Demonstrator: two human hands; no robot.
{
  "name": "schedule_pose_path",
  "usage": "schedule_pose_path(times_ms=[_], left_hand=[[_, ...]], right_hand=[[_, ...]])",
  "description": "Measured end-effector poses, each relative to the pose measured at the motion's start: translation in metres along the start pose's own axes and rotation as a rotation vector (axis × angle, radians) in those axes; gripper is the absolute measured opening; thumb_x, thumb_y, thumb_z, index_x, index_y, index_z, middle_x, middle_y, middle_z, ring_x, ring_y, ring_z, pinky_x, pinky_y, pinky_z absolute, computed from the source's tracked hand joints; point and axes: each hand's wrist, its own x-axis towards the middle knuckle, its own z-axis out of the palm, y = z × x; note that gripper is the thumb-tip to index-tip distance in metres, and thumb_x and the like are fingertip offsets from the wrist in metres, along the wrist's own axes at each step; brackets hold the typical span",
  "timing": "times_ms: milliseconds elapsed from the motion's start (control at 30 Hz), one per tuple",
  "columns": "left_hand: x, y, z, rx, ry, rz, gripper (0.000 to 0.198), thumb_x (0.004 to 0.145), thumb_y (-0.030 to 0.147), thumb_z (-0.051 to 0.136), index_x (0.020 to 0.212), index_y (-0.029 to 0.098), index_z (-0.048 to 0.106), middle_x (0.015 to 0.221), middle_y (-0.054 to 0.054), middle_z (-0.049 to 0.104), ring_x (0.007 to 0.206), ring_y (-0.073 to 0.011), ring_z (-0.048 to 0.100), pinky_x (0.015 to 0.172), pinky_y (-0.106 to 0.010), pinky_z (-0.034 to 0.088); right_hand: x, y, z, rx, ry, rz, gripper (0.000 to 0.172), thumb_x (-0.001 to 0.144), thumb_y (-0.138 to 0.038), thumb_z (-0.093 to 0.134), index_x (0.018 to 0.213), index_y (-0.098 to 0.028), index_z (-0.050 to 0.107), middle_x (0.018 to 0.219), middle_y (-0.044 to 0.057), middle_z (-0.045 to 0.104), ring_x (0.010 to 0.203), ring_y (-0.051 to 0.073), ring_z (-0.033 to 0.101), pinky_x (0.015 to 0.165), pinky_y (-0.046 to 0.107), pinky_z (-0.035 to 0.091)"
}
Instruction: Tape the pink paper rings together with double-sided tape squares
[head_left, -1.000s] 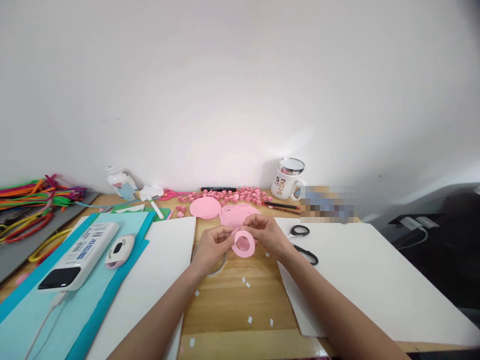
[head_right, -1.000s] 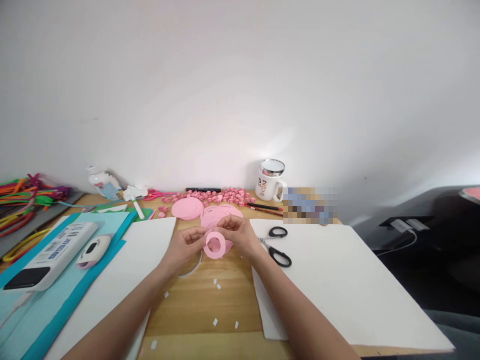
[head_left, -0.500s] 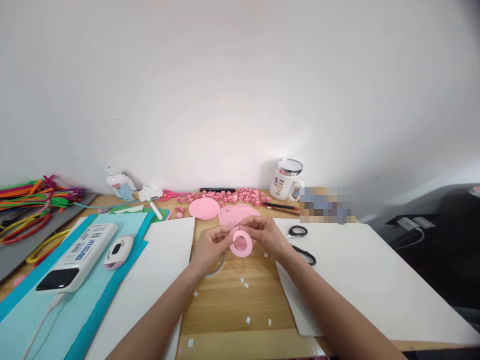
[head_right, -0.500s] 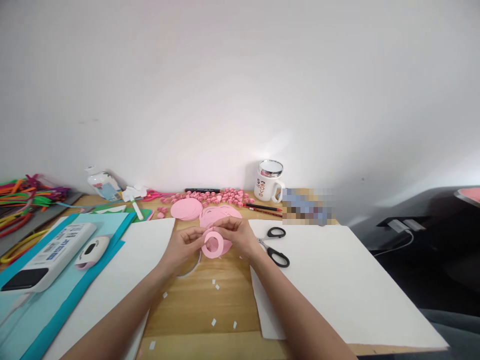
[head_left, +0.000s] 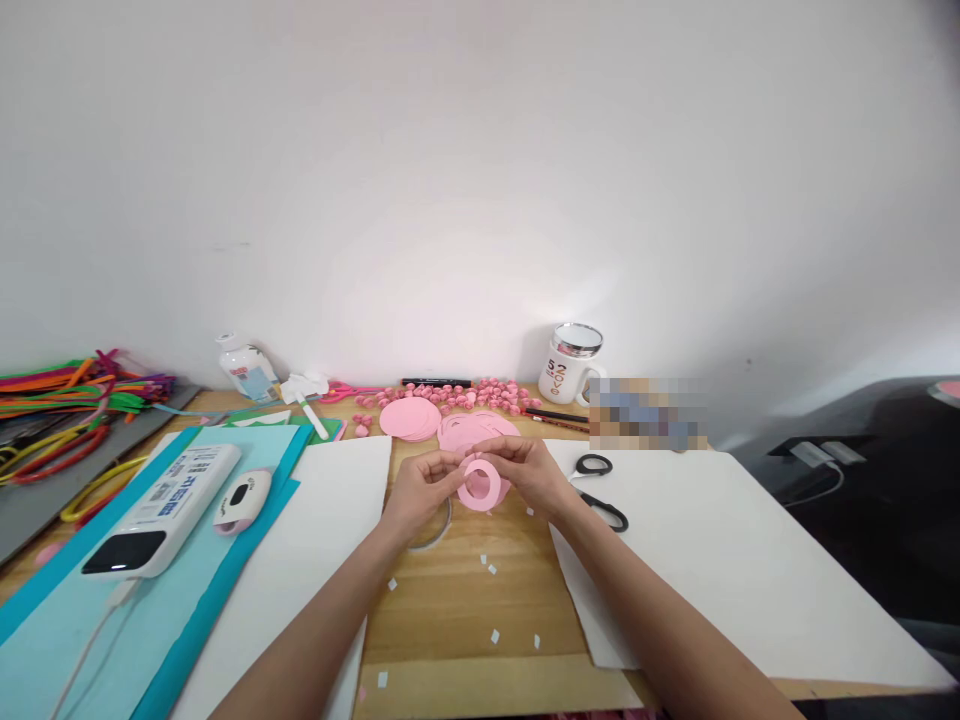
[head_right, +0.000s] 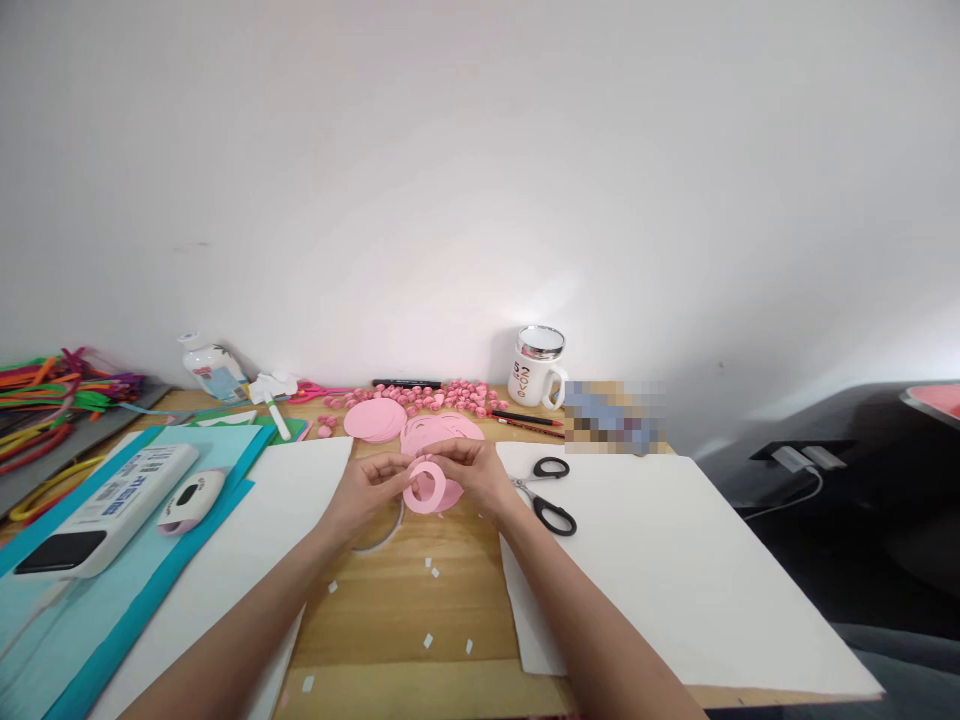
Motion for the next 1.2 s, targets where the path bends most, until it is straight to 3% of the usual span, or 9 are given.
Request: schedule_pose_path(times_ms=[200, 467, 800, 1033, 1200], left_hand=[[-0.0002, 0.0022, 0.0002, -0.004, 0.001, 0.006, 0.028, 0.056, 0.032, 0.073, 0.074, 0.011, 0.067, 0.069, -0.007, 0.069, 0.059, -0.0156, 0.061, 0.057, -0.024, 0.046], [0.0027, -0.0037, -0.0045, -0.042, -0.018, 0.010, 0.025, 0.058, 0.030, 0.072, 0.073, 0.011, 0.067, 0.069, -0.007, 0.069, 0.060, -0.0148, 0.061, 0.057, -0.024, 0.045], [0.0008, -0.0027, -0.0003, -0.027, -0.077, 0.066, 0.022, 0.063, 0.030, 0.069, 0.074, 0.011, 0.067, 0.059, -0.005, 0.067, 0.055, -0.0139, 0.059, 0.056, -0.024, 0.045], [0.0005, -0.0020, -0.0029, 0.010, -0.034, 0.087, 0.023, 0.064, 0.030, 0.068, 0.078, 0.012, 0.067, 0.070, -0.007, 0.069, 0.063, -0.0157, 0.061, 0.060, -0.025, 0.046], [0.0012, -0.0027, -0.0039, 0.025, -0.040, 0.086, 0.021, 0.064, 0.029, 0.068, 0.076, 0.012, 0.067, 0.072, -0.007, 0.069, 0.064, -0.0153, 0.060, 0.061, -0.024, 0.045]], right_hand=[[0.0018, 0.0063, 0.0010, -0.026, 0.030, -0.034, 0.028, 0.056, -0.038, 0.072, 0.072, -0.016, 0.064, 0.067, 0.002, 0.066, 0.058, 0.013, 0.058, 0.057, 0.025, 0.046], [0.0026, 0.0040, 0.0019, -0.025, -0.011, -0.034, 0.027, 0.060, -0.038, 0.070, 0.077, -0.017, 0.066, 0.077, 0.004, 0.067, 0.070, 0.016, 0.061, 0.070, 0.031, 0.047], [0.0011, 0.0004, 0.0053, -0.032, 0.023, -0.048, 0.030, 0.053, -0.037, 0.075, 0.068, -0.016, 0.061, 0.064, 0.001, 0.064, 0.056, 0.012, 0.059, 0.054, 0.024, 0.046], [0.0013, 0.0003, 0.0027, -0.066, -0.024, -0.077, 0.029, 0.061, -0.041, 0.068, 0.078, -0.018, 0.066, 0.083, 0.005, 0.068, 0.074, 0.017, 0.063, 0.074, 0.033, 0.048], [0.0024, 0.0038, 0.0008, -0.043, 0.008, -0.084, 0.027, 0.061, -0.037, 0.070, 0.078, -0.017, 0.065, 0.079, 0.005, 0.068, 0.071, 0.016, 0.063, 0.070, 0.031, 0.049]])
